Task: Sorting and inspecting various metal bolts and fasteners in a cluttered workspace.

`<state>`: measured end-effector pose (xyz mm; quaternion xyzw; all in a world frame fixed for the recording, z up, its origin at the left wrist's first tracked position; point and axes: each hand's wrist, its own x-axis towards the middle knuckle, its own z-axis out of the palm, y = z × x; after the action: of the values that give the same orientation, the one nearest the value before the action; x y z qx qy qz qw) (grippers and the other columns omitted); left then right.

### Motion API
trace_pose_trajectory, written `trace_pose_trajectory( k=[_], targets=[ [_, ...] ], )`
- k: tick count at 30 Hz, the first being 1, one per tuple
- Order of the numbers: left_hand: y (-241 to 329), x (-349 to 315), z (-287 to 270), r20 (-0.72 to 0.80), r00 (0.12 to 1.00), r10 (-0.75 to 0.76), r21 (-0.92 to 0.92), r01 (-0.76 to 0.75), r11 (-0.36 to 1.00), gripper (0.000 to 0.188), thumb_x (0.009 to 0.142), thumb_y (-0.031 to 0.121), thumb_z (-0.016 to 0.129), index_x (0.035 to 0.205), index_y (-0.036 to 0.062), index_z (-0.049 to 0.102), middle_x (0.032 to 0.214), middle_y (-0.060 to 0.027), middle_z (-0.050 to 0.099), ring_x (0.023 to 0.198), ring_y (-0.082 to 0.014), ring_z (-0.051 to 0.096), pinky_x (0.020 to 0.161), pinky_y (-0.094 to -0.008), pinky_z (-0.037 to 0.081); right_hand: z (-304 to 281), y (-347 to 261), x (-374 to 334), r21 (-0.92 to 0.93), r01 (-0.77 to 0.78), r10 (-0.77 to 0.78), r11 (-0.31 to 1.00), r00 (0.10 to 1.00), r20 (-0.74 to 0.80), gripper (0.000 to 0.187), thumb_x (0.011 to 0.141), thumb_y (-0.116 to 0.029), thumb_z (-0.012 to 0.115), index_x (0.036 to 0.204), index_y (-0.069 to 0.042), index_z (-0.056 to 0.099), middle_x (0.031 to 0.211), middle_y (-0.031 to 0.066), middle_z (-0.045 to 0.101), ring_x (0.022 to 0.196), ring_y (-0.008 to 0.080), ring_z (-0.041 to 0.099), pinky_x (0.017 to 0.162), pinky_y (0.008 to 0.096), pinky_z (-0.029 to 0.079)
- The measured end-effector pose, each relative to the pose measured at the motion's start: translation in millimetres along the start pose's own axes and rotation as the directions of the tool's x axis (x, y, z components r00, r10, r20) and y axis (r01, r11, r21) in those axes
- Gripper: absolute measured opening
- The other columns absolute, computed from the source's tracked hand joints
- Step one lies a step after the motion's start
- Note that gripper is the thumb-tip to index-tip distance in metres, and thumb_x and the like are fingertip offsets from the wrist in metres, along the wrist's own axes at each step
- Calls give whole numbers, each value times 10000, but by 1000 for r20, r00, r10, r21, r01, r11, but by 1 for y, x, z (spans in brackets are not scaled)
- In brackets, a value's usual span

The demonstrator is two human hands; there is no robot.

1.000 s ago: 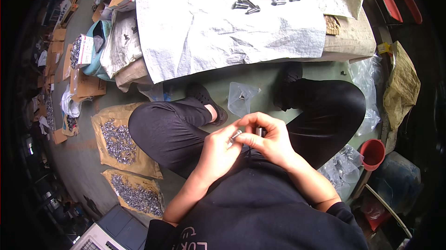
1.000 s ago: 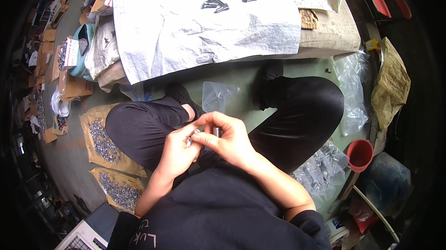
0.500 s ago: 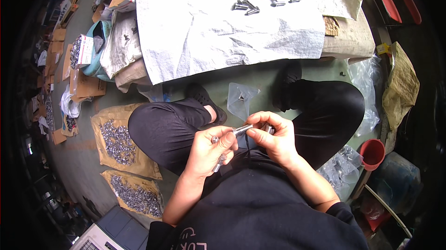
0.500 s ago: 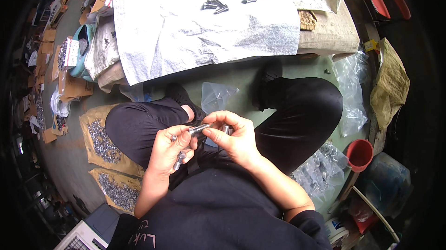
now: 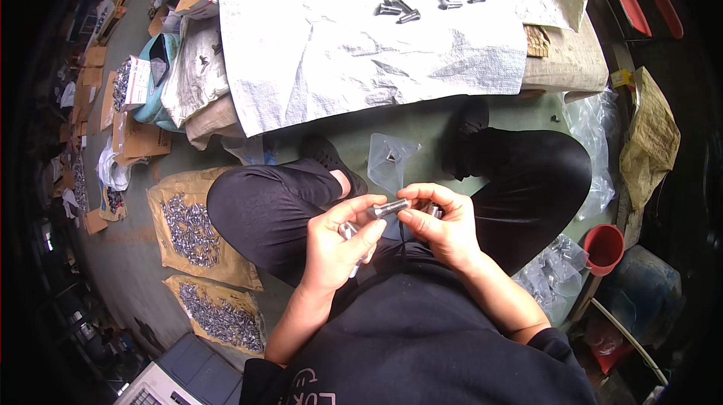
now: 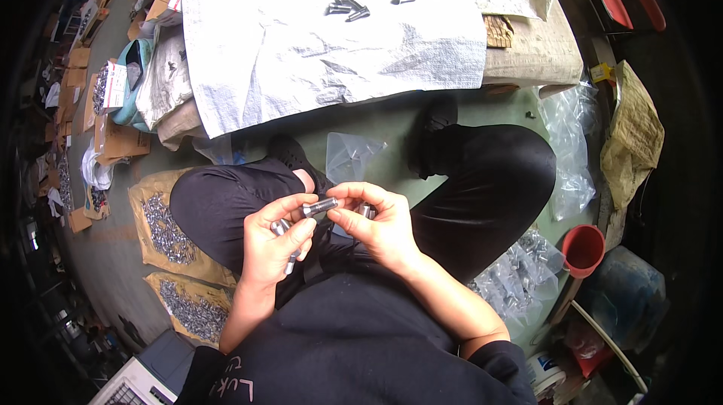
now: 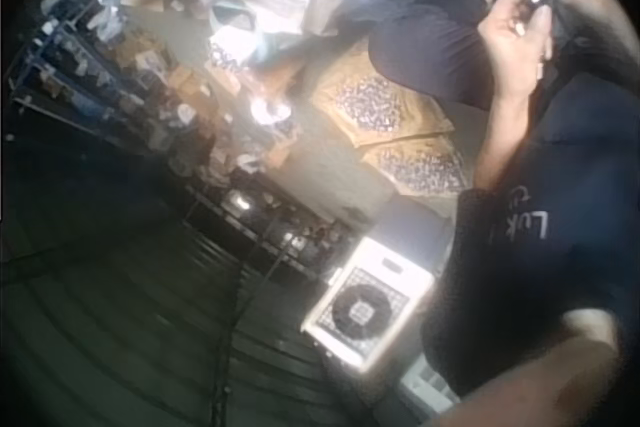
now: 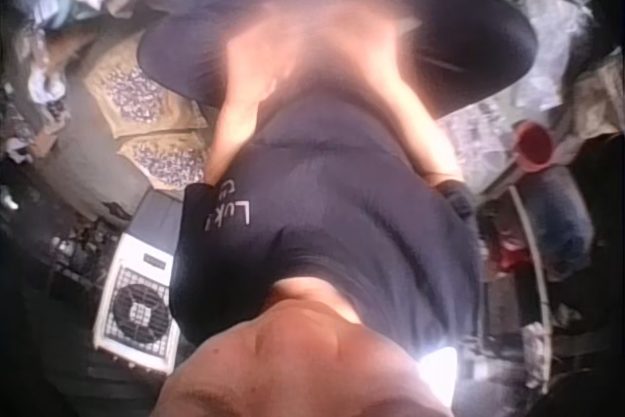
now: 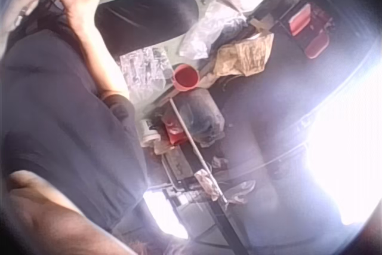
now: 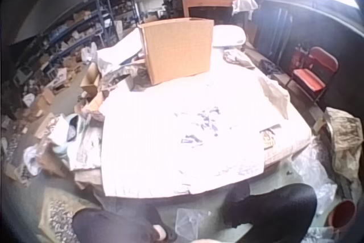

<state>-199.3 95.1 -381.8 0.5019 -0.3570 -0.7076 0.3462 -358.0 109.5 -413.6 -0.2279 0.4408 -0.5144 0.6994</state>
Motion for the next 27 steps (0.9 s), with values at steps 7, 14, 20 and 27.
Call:
trace_pose_trajectory(
  k=[7,14,20,27],
  targets=[
    [-2,-1,3,-34,993,114,136,-109,985,289,757,-58,579,1041,-3,562,661,22,524,485,-2,441,419,-137,336,1,-3,-2,43,-68,69,997,998,-8,205,737,24,629,938,14,589,723,24,574,511,26,428,429,156,314],
    [-3,-2,2,-27,994,106,92,-103,990,301,765,-54,574,1062,-8,554,656,20,519,485,-6,441,418,-141,339,0,-1,-2,55,-76,76,996,997,0,181,735,11,638,910,9,592,710,19,566,508,30,431,426,159,316],
    [-4,-1,-1,7,998,56,-48,-56,997,301,799,3,565,1098,-13,531,658,2,515,481,-30,445,422,-159,355,1,0,-3,37,-88,88,995,996,18,166,728,-7,654,877,-2,580,683,7,556,506,31,436,434,157,329],
    [-4,2,-4,61,998,-3,-187,14,982,294,841,77,537,1121,-12,514,668,-20,513,475,-45,438,419,-169,353,2,-1,-6,19,-135,133,991,989,67,194,720,-51,683,879,-27,573,735,-28,560,629,6,467,568,148,384]
  ],
)
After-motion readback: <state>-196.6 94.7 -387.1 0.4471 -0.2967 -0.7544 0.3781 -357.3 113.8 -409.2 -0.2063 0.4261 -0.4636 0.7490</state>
